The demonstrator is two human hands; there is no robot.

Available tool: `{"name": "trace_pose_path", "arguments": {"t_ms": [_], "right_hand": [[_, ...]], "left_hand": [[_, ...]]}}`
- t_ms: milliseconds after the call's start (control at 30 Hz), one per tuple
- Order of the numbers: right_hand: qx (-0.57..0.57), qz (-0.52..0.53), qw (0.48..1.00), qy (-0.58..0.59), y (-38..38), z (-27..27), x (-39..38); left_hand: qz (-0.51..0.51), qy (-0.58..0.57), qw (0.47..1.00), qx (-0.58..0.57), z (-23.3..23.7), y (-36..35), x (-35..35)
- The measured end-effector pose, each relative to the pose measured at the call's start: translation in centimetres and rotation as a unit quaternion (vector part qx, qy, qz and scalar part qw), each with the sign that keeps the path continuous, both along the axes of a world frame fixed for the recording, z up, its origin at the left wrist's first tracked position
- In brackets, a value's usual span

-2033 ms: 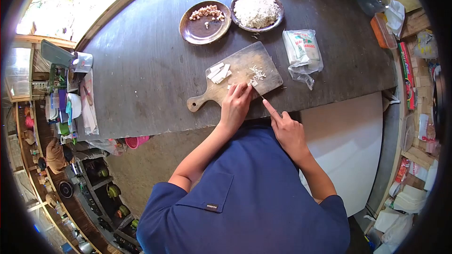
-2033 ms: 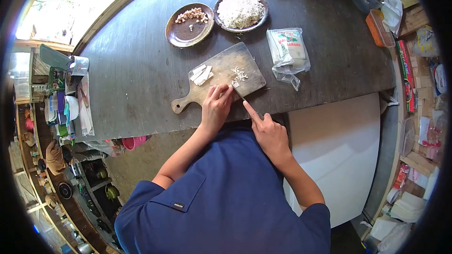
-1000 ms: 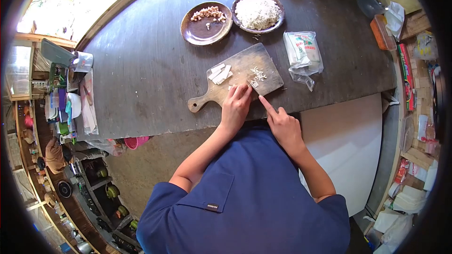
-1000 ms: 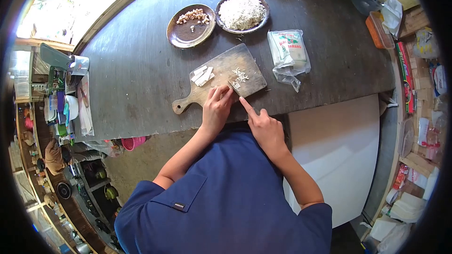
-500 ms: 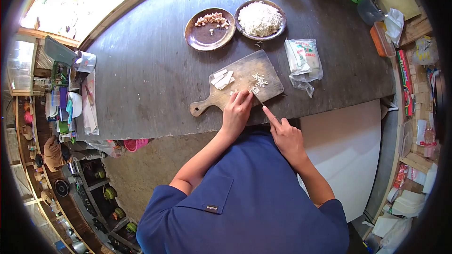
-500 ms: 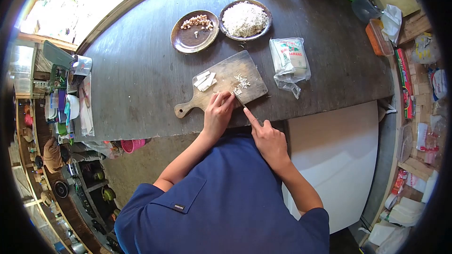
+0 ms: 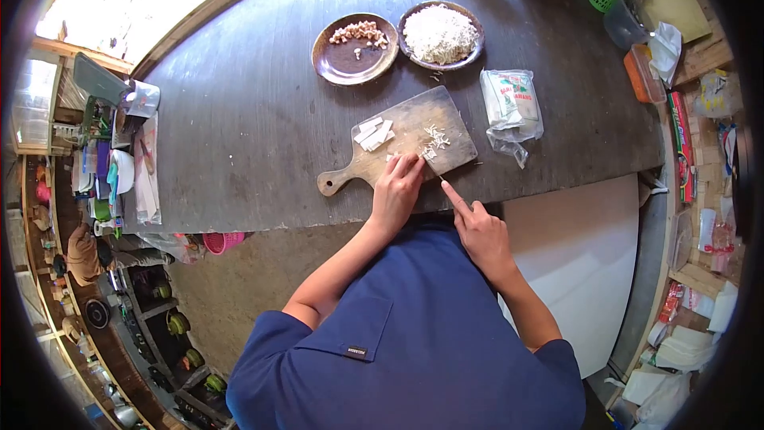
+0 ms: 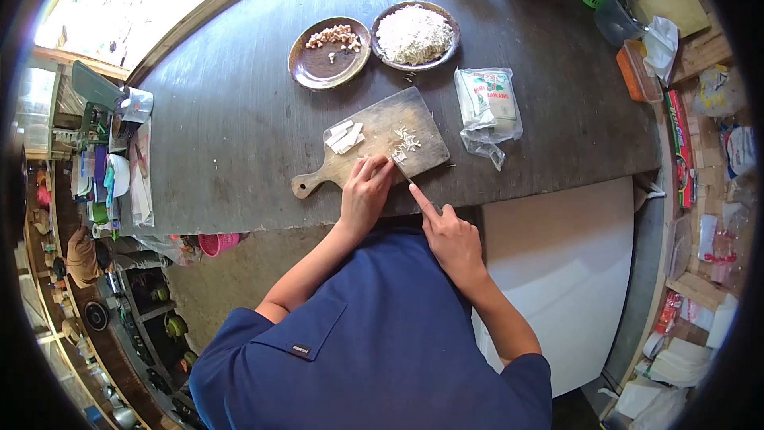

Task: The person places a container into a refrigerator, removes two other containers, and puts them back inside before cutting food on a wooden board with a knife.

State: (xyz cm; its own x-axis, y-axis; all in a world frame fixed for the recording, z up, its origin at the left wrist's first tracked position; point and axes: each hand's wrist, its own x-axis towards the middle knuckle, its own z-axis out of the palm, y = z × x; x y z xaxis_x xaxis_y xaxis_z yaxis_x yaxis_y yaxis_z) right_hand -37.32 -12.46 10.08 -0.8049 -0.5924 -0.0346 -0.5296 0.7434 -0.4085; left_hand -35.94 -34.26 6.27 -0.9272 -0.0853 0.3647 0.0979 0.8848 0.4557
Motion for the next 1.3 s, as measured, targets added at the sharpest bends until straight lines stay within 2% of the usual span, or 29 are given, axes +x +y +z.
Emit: {"name": "trace_pose_path", "arguments": {"t_ms": [400, 700, 1133, 1300], "right_hand": [[-0.003, 0.015, 1.000, 0.008, -1.8, -0.6, -1.3], [0.020, 0.007, 0.997, -0.068, -0.5, 1.6, -0.8], [0.002, 0.034, 0.999, -0.010, -1.2, 0.1, -1.4], [0.026, -0.001, 0.997, -0.074, -0.9, 1.6, -0.5]], "left_hand": [[0.023, 0.003, 1.000, 0.020, -0.3, 0.2, 0.3], [0.024, 0.002, 1.000, -0.002, -0.3, 0.1, 0.4], [0.017, 0.003, 1.000, -0.008, 0.1, 0.0, 0.4], [0.003, 0.009, 1.000, -0.010, -0.4, -0.5, 0.3]]}}
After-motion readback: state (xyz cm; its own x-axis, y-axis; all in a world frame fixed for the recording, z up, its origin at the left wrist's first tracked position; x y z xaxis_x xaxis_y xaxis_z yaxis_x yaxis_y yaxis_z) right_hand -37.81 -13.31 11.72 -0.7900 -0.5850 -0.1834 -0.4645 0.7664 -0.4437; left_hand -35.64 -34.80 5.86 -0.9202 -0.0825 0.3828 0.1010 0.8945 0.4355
